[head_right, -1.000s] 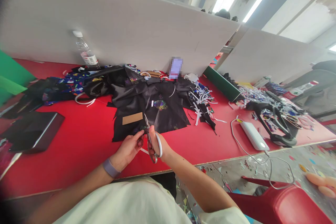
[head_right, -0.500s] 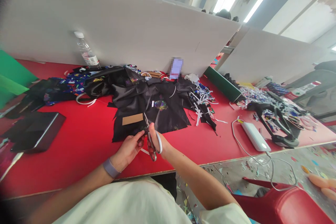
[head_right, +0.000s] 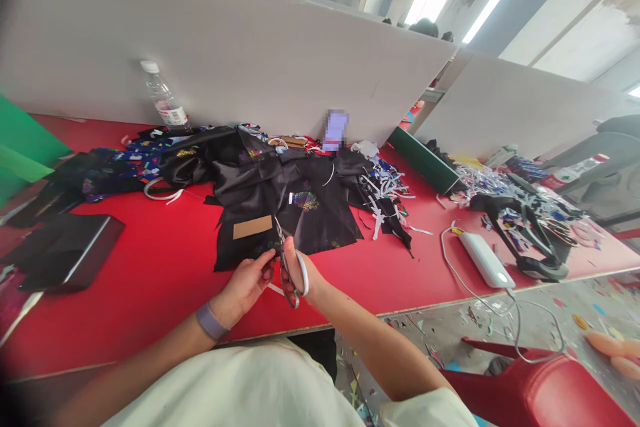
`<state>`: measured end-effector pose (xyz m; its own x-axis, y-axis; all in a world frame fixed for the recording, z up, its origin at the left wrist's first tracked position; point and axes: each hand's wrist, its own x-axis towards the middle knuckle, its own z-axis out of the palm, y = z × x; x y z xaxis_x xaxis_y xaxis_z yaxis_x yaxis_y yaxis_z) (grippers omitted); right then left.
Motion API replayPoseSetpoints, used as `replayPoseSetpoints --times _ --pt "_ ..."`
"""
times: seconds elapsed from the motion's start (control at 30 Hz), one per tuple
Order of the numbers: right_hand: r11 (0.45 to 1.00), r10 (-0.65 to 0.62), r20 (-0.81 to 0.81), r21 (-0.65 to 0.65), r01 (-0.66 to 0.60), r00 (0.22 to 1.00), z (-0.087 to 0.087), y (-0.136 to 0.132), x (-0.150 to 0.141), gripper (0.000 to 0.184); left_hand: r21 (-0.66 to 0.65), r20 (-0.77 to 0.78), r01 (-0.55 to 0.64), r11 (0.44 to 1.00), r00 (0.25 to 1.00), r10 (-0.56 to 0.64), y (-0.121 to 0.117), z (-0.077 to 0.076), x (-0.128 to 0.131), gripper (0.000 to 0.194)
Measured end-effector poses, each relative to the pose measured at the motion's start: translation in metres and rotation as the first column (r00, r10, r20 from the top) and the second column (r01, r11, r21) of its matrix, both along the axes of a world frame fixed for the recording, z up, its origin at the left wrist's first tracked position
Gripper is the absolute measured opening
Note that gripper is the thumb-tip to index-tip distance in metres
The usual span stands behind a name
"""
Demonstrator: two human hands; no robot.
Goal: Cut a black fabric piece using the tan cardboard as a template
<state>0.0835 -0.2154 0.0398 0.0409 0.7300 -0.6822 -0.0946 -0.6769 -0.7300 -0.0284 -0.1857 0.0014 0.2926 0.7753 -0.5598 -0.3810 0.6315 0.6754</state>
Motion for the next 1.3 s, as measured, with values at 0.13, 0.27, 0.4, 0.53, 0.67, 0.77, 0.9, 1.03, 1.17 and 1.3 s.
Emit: replayPoseSetpoints --times 0.13,0.27,0.4,0.53,0.67,0.77,0.9,1.03,1.17,1.3 --pt "1.0 0.011 -0.016 0.003 -0.011 1.0 -0.001 0.0 0.002 0.066 0.0 0.013 -0.003 1.0 1.0 0.003 0.0 -0.001 0.001 0.029" --pt "0.999 0.051 -0.078 0.012 -0.05 0.996 -0.008 0.002 0.005 0.071 0.002 0.023 -0.009 1.0 1.0 0.009 0.0 -0.003 0.001 0.031" --pt "0.996 0.082 -0.073 0.035 -0.08 0.994 -0.013 0.005 0.008 0.075 -0.001 0.024 -0.004 1.0 1.0 0.004 0.0 -0.002 0.0 0.032" --pt "0.994 0.107 -0.062 0.036 -0.105 0.992 -0.014 0.007 0.009 0.078 -0.006 0.029 -0.013 1.0 0.999 0.013 0.0 -0.002 0.0 0.031" --pt "0.995 0.096 -0.073 0.02 -0.095 0.993 -0.012 0.006 0.009 0.077 -0.011 0.035 -0.014 1.0 0.999 0.014 0.0 -0.004 0.0 0.03" --pt "0.998 0.059 -0.083 0.002 -0.059 0.995 -0.009 0.005 0.007 0.075 -0.014 0.039 -0.013 1.0 0.999 0.013 0.0 -0.004 0.0 0.031" --pt "1.0 -0.009 -0.115 0.005 0.009 0.993 -0.006 0.004 0.005 0.071 -0.018 0.043 -0.014 1.0 0.999 0.015 0.001 -0.003 0.0 0.03" --pt "0.999 -0.021 -0.112 0.024 0.023 0.994 -0.009 0.003 0.004 0.069 -0.015 0.047 -0.012 1.0 0.999 0.013 0.0 -0.003 0.0 0.03" --pt "0.999 0.02 -0.095 0.031 -0.017 0.995 -0.011 0.004 0.006 0.073 -0.01 0.047 -0.006 1.0 0.999 0.007 0.0 -0.002 0.0 0.031" --pt "0.999 0.048 -0.091 0.023 -0.046 0.995 -0.011 0.007 0.008 0.073 -0.005 0.047 -0.005 1.0 0.999 0.005 0.0 -0.003 0.0 0.031"
